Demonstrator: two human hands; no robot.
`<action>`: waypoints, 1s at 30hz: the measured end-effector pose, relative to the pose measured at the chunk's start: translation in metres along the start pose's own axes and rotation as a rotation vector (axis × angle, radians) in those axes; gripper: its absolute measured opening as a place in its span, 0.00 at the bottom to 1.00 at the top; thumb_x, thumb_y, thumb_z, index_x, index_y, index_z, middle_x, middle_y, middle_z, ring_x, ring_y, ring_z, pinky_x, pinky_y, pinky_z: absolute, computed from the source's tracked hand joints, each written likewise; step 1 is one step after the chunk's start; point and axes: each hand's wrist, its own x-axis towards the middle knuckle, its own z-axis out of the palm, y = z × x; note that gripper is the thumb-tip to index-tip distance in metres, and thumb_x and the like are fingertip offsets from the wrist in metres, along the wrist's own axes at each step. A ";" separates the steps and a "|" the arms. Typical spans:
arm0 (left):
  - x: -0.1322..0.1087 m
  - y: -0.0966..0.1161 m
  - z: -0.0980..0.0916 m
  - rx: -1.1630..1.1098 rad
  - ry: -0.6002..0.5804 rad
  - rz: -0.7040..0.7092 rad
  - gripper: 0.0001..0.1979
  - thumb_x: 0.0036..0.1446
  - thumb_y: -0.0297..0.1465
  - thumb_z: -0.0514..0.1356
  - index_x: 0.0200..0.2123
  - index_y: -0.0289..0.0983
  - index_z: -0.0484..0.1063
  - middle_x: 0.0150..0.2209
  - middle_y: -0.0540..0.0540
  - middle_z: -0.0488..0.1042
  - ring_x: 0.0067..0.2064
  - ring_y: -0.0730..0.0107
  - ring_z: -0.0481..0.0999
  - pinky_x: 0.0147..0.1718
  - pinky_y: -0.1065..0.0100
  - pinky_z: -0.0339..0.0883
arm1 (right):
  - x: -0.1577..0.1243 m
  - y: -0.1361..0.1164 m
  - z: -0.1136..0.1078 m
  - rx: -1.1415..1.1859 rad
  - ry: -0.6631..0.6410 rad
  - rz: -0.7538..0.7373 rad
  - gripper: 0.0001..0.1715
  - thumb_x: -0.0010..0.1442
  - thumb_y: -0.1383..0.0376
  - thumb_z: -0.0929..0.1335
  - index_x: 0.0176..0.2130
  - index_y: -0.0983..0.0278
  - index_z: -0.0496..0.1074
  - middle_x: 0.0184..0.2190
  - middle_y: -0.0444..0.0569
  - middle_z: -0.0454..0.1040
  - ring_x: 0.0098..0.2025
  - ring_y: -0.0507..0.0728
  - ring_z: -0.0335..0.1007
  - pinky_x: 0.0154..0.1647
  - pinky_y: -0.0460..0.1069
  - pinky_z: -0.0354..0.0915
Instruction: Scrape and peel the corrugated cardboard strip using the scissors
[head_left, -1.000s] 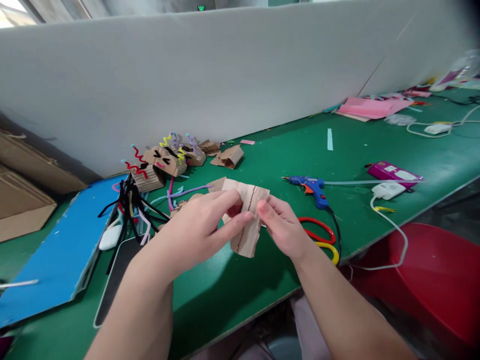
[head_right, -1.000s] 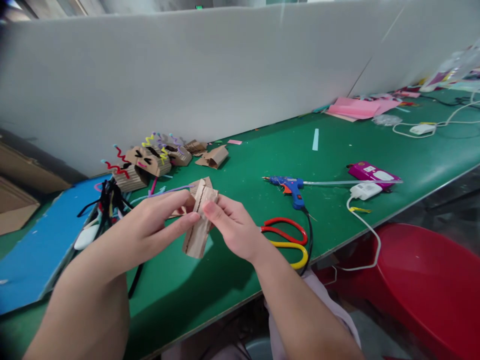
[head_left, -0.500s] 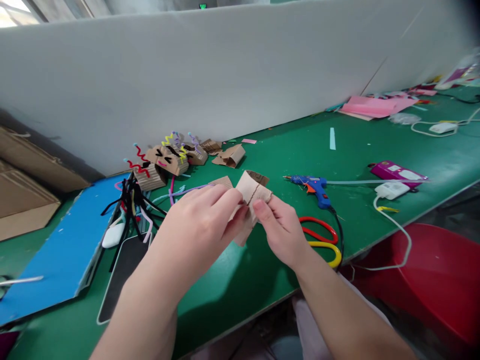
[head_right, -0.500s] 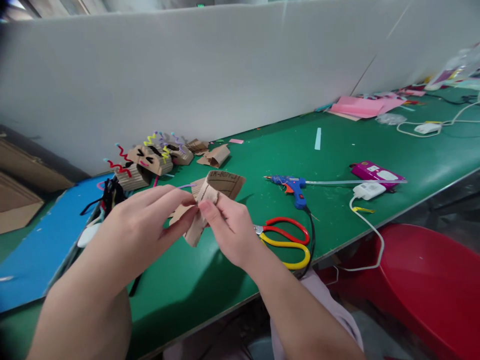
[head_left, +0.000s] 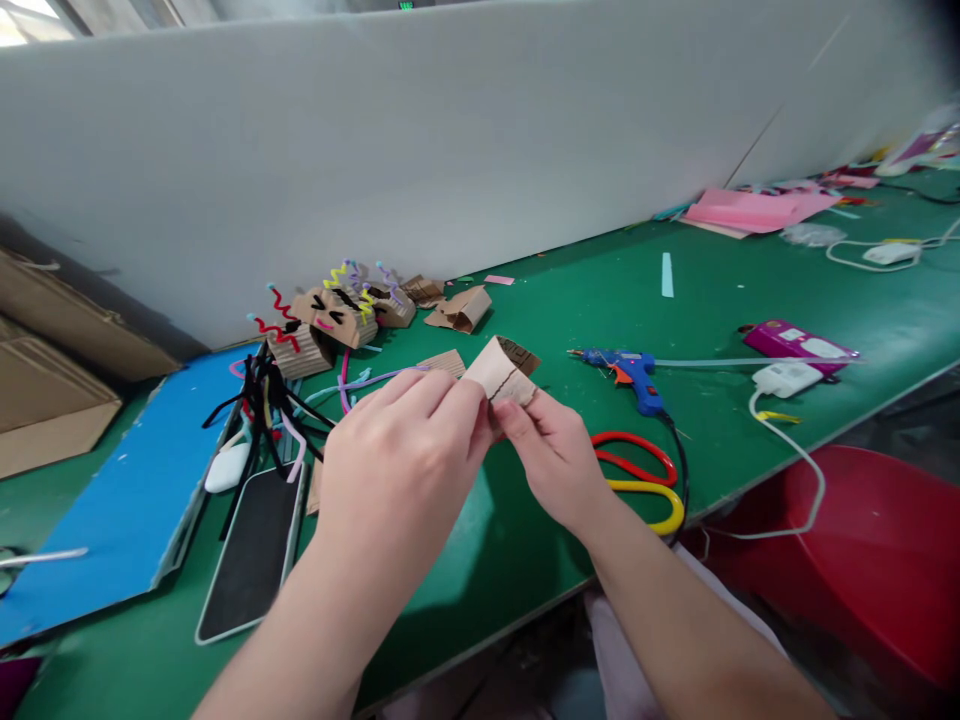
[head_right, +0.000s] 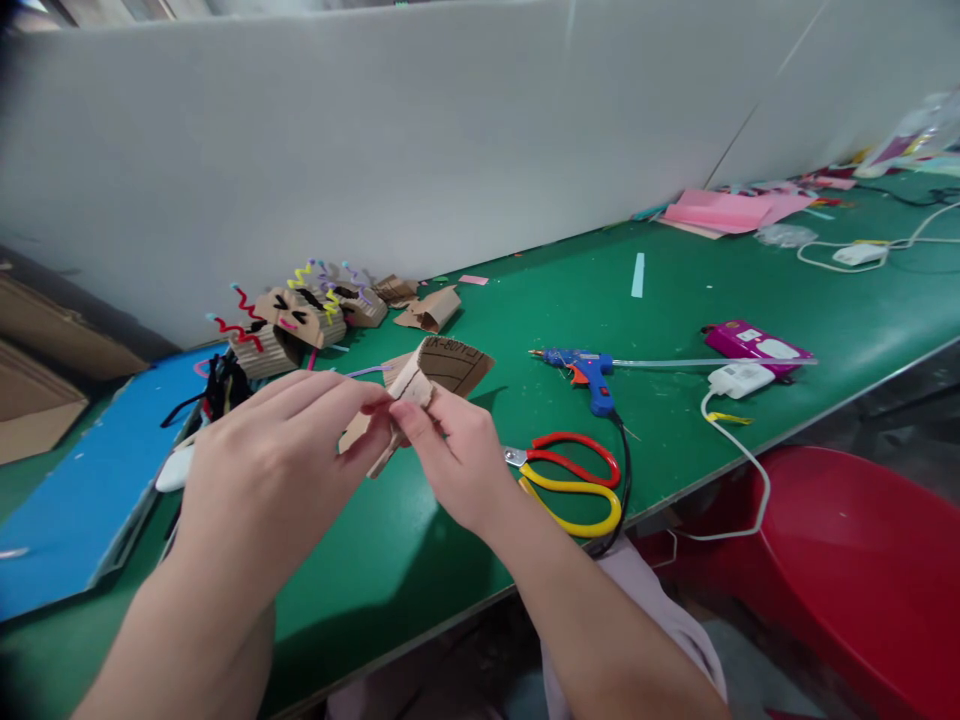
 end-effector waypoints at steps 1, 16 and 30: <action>0.000 0.000 0.000 -0.009 -0.006 -0.016 0.10 0.57 0.31 0.54 0.23 0.37 0.67 0.22 0.50 0.68 0.27 0.68 0.69 0.24 0.68 0.59 | 0.000 0.000 0.000 0.031 -0.002 0.009 0.13 0.62 0.59 0.61 0.34 0.62 0.71 0.28 0.42 0.71 0.30 0.49 0.67 0.36 0.44 0.66; 0.002 -0.005 0.003 -0.230 -0.121 -0.171 0.07 0.54 0.29 0.55 0.25 0.37 0.69 0.25 0.50 0.71 0.27 0.73 0.69 0.24 0.73 0.60 | 0.001 0.003 0.001 0.278 -0.043 0.119 0.18 0.61 0.56 0.62 0.46 0.61 0.71 0.34 0.45 0.76 0.33 0.51 0.72 0.34 0.46 0.70; -0.002 -0.012 -0.002 -0.191 -0.029 0.009 0.11 0.59 0.35 0.54 0.29 0.38 0.73 0.31 0.47 0.77 0.34 0.68 0.75 0.31 0.69 0.68 | 0.000 0.000 0.002 0.187 -0.021 0.106 0.16 0.61 0.57 0.62 0.43 0.62 0.72 0.32 0.45 0.76 0.33 0.51 0.72 0.35 0.46 0.70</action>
